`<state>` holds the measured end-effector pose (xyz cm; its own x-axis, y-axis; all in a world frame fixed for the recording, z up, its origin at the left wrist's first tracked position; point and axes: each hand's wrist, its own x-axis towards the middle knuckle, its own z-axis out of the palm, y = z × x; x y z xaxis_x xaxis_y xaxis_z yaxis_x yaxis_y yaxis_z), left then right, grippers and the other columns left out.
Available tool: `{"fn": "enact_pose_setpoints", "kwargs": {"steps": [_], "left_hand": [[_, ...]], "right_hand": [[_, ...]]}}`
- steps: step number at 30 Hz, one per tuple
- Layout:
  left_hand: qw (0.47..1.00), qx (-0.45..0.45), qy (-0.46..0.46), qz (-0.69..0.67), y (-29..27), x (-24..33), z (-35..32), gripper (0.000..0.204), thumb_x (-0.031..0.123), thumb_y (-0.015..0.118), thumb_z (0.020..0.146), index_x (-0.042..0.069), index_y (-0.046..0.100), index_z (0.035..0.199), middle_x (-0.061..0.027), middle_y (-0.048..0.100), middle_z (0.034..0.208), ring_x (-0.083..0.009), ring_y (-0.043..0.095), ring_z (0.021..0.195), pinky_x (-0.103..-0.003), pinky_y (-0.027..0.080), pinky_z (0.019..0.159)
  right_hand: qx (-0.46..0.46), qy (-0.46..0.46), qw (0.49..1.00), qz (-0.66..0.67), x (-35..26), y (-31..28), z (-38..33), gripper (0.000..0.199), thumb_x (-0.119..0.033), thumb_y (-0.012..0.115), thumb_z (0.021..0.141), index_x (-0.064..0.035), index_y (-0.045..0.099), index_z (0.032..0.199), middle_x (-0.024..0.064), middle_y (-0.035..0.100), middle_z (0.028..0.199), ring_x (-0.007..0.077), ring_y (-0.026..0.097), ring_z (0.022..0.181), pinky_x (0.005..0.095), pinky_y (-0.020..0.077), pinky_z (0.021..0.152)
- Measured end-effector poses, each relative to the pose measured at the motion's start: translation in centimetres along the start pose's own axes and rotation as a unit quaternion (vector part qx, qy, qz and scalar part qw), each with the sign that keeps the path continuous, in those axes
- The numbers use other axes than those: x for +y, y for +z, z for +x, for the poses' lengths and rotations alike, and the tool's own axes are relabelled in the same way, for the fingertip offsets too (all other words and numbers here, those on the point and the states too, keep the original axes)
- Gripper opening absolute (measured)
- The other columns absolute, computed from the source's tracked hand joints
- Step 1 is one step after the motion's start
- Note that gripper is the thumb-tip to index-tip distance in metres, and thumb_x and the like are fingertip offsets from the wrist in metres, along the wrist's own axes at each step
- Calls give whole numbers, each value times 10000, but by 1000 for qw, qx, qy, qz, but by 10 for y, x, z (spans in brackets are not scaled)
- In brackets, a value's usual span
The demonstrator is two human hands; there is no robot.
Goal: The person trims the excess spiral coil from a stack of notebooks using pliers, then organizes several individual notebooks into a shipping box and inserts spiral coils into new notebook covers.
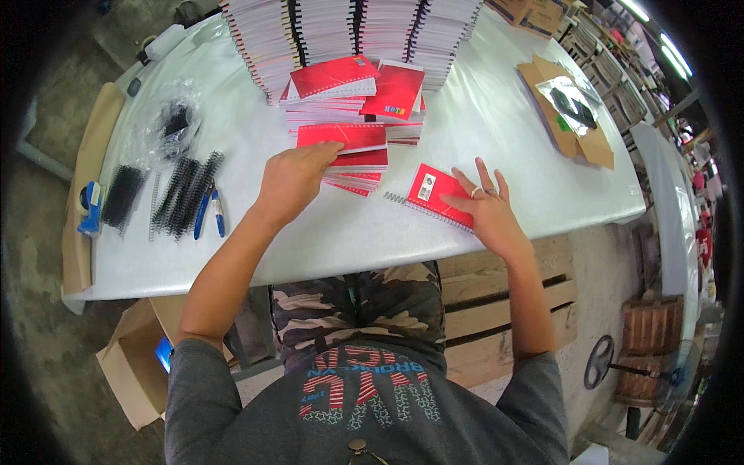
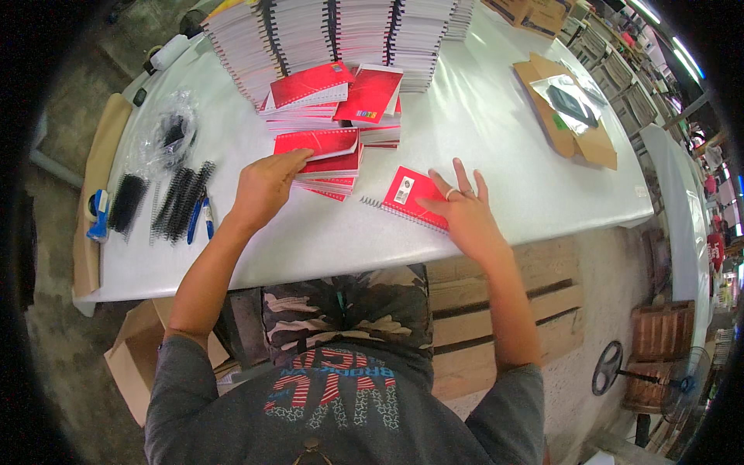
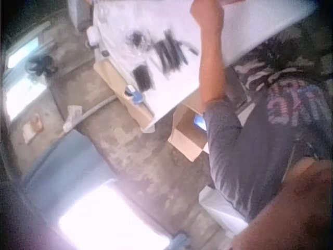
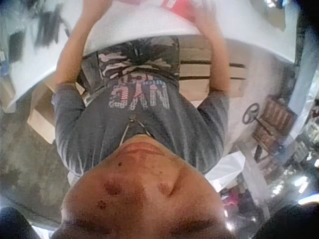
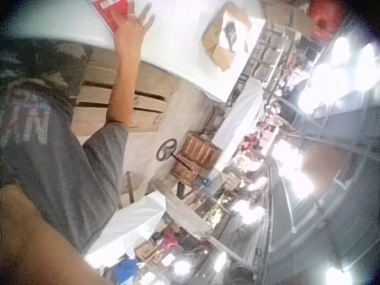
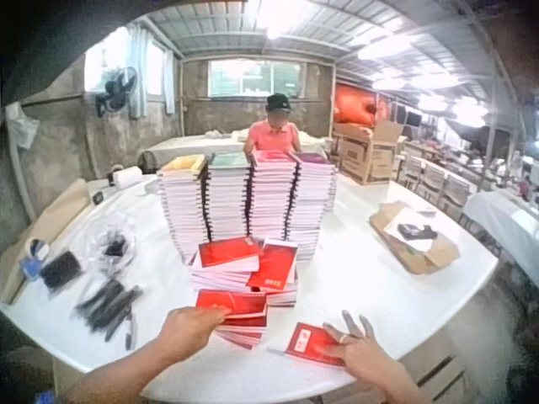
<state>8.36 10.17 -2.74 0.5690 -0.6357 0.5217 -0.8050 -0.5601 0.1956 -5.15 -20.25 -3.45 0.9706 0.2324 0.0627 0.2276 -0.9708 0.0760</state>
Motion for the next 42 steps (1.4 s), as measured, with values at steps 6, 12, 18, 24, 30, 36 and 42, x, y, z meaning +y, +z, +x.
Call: {"fn": "enact_pose_setpoints", "kwargs": {"steps": [6, 12, 18, 24, 30, 36, 42], "left_hand": [[991, 22, 109, -68, -23, 62, -52, 354, 96, 587, 730, 164, 621, 1075, -27, 654, 1044, -204, 630, 937, -330, 484, 762], [971, 79, -208, 88, -50, -47, -71, 264, 191, 604, 820, 98, 625, 1066, -86, 633, 1038, -284, 583, 961, -421, 425, 843], [890, 29, -428, 151, -65, -137, -120, 275, 329, 573, 842, 112, 650, 992, -128, 617, 932, -308, 582, 894, -392, 458, 740], [904, -14, -404, 142, -61, -126, -107, 280, 349, 598, 823, 91, 631, 927, -109, 622, 904, -310, 598, 844, -403, 462, 716], [883, 45, -464, 46, -71, -137, -105, 256, 316, 609, 824, 79, 642, 916, -106, 646, 849, -261, 609, 792, -357, 461, 700], [778, 196, -556, -218, -105, -177, -107, 281, 318, 607, 821, 49, 645, 895, -127, 648, 854, -274, 616, 812, -358, 463, 728], [888, 54, -452, 68, -94, -161, -102, 294, 249, 524, 869, -16, 582, 981, -193, 633, 892, -340, 600, 872, -391, 453, 773]], "right_hand": [[-77, 108, 180, 975, -100, -17, 29, 409, -211, 523, 921, 10, 468, 1261, 120, 521, 1252, 231, 521, 1133, 413, 453, 932], [40, 34, 522, 852, -107, 16, 34, 349, -55, 578, 859, 3, 538, 1201, 86, 598, 1161, 190, 565, 1047, 337, 435, 929], [3, -46, 683, 729, -127, 30, 46, 254, -7, 582, 831, -7, 628, 1080, 86, 636, 1104, 143, 561, 1016, 276, 406, 921], [49, -7, 671, 740, -138, 34, 52, 293, -3, 589, 828, -19, 616, 1120, 82, 635, 1099, 131, 557, 1004, 269, 421, 890], [64, -32, 712, 699, -134, 39, 50, 304, -24, 584, 845, -25, 601, 1149, 77, 644, 1072, 120, 562, 955, 253, 431, 859], [20, 3, 698, 715, -136, 40, 54, 296, -35, 588, 849, -23, 606, 1144, 72, 646, 1058, 108, 550, 949, 244, 425, 855], [27, 2, 680, 733, -135, 36, 52, 305, -24, 589, 848, -26, 602, 1153, 57, 636, 1053, 91, 537, 938, 240, 420, 856]]}}
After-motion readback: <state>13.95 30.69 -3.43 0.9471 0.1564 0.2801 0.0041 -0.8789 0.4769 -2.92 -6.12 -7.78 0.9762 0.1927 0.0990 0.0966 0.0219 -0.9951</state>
